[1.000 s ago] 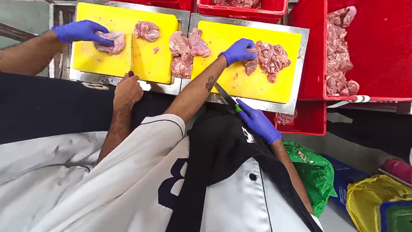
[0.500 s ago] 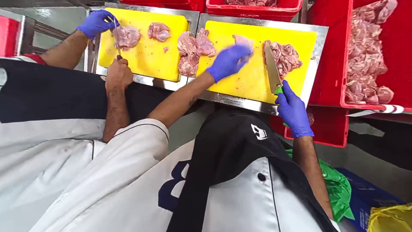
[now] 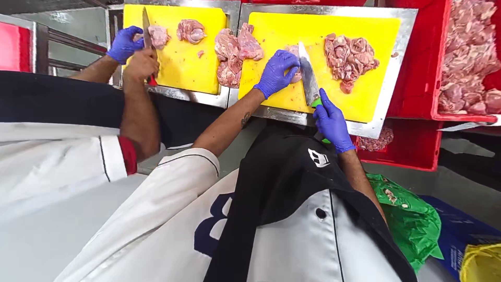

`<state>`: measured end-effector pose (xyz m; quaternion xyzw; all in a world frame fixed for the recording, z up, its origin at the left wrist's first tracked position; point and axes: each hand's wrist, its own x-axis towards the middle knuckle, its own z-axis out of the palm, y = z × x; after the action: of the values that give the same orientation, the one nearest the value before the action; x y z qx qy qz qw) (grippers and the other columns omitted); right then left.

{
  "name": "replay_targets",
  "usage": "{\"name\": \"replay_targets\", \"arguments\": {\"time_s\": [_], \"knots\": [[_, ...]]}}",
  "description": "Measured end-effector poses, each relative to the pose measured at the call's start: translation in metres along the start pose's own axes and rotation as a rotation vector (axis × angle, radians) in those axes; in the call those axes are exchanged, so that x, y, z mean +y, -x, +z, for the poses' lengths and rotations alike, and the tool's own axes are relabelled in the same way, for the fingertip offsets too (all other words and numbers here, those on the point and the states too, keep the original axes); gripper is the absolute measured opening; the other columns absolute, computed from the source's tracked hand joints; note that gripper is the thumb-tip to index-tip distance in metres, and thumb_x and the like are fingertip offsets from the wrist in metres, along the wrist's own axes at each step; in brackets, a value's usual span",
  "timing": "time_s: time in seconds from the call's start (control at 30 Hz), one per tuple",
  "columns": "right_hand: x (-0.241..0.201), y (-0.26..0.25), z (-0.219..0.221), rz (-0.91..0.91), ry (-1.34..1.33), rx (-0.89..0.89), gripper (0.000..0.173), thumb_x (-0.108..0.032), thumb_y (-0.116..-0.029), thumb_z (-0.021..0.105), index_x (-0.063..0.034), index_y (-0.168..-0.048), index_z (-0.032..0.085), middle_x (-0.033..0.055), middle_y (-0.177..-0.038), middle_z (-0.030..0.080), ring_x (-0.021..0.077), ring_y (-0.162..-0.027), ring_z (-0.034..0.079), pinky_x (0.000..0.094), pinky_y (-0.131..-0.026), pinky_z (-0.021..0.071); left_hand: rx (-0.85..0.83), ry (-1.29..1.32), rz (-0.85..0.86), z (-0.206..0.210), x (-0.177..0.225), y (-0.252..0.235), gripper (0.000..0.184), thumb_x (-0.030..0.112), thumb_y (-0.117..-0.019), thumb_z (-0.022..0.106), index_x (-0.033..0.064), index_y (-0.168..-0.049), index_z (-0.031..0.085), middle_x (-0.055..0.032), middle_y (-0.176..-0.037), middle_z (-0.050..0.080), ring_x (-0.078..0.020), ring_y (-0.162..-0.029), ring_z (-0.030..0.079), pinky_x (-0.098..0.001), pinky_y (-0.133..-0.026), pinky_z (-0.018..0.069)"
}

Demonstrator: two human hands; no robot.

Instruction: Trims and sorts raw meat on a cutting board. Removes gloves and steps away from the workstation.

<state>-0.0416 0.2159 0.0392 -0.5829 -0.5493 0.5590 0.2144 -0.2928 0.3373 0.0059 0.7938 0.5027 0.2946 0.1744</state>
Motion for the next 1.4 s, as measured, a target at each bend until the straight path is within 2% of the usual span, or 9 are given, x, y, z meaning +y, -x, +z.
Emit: {"name": "replay_targets", "arguments": {"time_s": [0.2, 0.3, 0.4, 0.5, 0.7, 0.93, 1.2, 1.3, 1.4], "knots": [[0.012, 0.022, -0.001, 0.122, -0.261, 0.126, 0.05, -0.023, -0.1117, 0.04, -0.0192, -0.161, 0.035, 0.0026, -0.081, 0.064, 0.011, -0.047, 0.052, 0.0258, -0.04, 0.0466, -0.098, -0.152, 0.018, -0.006, -0.003, -0.006, 0.022, 0.029, -0.0961, 0.061, 0.0153, -0.103, 0.077, -0.0029, -0.115, 0.075, -0.0251, -0.123, 0.063, -0.0445, -0.104, 0.0494], [0.009, 0.027, -0.012, 0.131, -0.145, 0.183, 0.051, -0.026, -0.1116, 0.04, -0.0208, -0.162, 0.034, 0.0025, -0.083, 0.064, 0.0111, -0.047, 0.051, 0.0275, -0.041, 0.0469, -0.106, -0.181, -0.001, -0.008, -0.001, -0.008, 0.025, 0.035, -0.0955, 0.062, 0.0163, -0.102, 0.077, -0.0025, -0.114, 0.075, -0.0256, -0.123, 0.062, -0.0459, -0.104, 0.0477], [-0.016, 0.032, -0.014, 0.069, 0.206, 0.206, 0.052, -0.027, -0.11, 0.039, -0.0236, -0.162, 0.035, 0.006, -0.091, 0.067, 0.0152, -0.059, 0.06, 0.0361, -0.054, 0.0548, -0.098, -0.158, 0.027, -0.011, 0.004, -0.021, 0.026, 0.037, -0.0937, 0.067, 0.0145, -0.103, 0.076, -0.0062, -0.114, 0.073, -0.0288, -0.123, 0.06, -0.0457, -0.106, 0.0458], [-0.047, 0.034, -0.001, -0.028, 0.6, 0.209, 0.06, -0.02, -0.105, 0.041, -0.0198, -0.163, 0.03, 0.018, -0.1, 0.07, 0.0329, -0.083, 0.069, 0.0538, -0.075, 0.056, -0.155, -0.078, 0.046, -0.01, 0.006, -0.033, 0.021, 0.024, -0.096, 0.064, 0.0085, -0.105, 0.075, -0.0109, -0.113, 0.072, -0.0294, -0.117, 0.064, -0.043, -0.101, 0.0519], [-0.062, 0.029, 0.031, 0.075, 0.853, 0.127, 0.062, -0.02, -0.1039, 0.038, -0.0243, -0.164, 0.024, 0.0208, -0.106, 0.065, 0.037, -0.074, 0.069, 0.0535, -0.061, 0.055, -0.125, -0.103, 0.097, 0.004, 0.005, -0.027, 0.019, 0.018, -0.0962, 0.062, 0.0067, -0.1, 0.077, -0.0118, -0.11, 0.074, -0.0311, -0.115, 0.066, -0.0422, -0.101, 0.0524], [-0.063, 0.029, 0.03, 0.118, 0.895, 0.088, 0.059, -0.019, -0.1061, 0.036, -0.0252, -0.164, 0.026, 0.0233, -0.107, 0.064, 0.0387, -0.07, 0.068, 0.0536, -0.057, 0.0537, -0.113, -0.139, 0.056, 0.005, 0.007, -0.025, 0.019, 0.018, -0.0949, 0.063, 0.0081, -0.102, 0.078, -0.0107, -0.109, 0.075, -0.031, -0.114, 0.066, -0.0417, -0.1, 0.0533], [-0.097, -0.087, 0.031, 0.005, 0.743, 0.126, 0.063, -0.011, -0.1047, 0.043, -0.0258, -0.164, 0.026, 0.0219, -0.099, 0.069, 0.0431, -0.081, 0.069, 0.0588, -0.063, 0.0547, -0.152, -0.203, 0.019, 0.001, 0.006, -0.032, 0.022, 0.016, -0.0858, 0.068, 0.0066, -0.104, 0.077, -0.0091, -0.111, 0.075, -0.0304, -0.114, 0.066, -0.0421, -0.1, 0.0529], [-0.085, -0.055, 0.027, -0.001, 0.728, 0.103, 0.064, -0.012, -0.1044, 0.045, -0.0256, -0.163, 0.025, 0.0215, -0.091, 0.066, 0.0429, -0.072, 0.067, 0.0583, -0.055, 0.0531, -0.172, -0.207, -0.003, -0.003, 0.007, -0.031, 0.019, 0.02, -0.0925, 0.065, 0.0089, -0.101, 0.078, -0.0081, -0.108, 0.075, -0.0296, -0.112, 0.066, -0.0418, -0.1, 0.0525], [-0.051, 0.009, 0.014, 0.027, 0.779, 0.047, 0.058, -0.019, -0.1073, 0.036, -0.0288, -0.164, 0.025, 0.0216, -0.096, 0.067, 0.0433, -0.078, 0.069, 0.0601, -0.063, 0.0535, -0.134, -0.155, -0.029, -0.004, 0.004, -0.032, 0.018, 0.024, -0.095, 0.065, 0.0129, -0.098, 0.079, -0.0049, -0.104, 0.076, -0.0256, -0.108, 0.068, -0.0398, -0.098, 0.0529]]}}
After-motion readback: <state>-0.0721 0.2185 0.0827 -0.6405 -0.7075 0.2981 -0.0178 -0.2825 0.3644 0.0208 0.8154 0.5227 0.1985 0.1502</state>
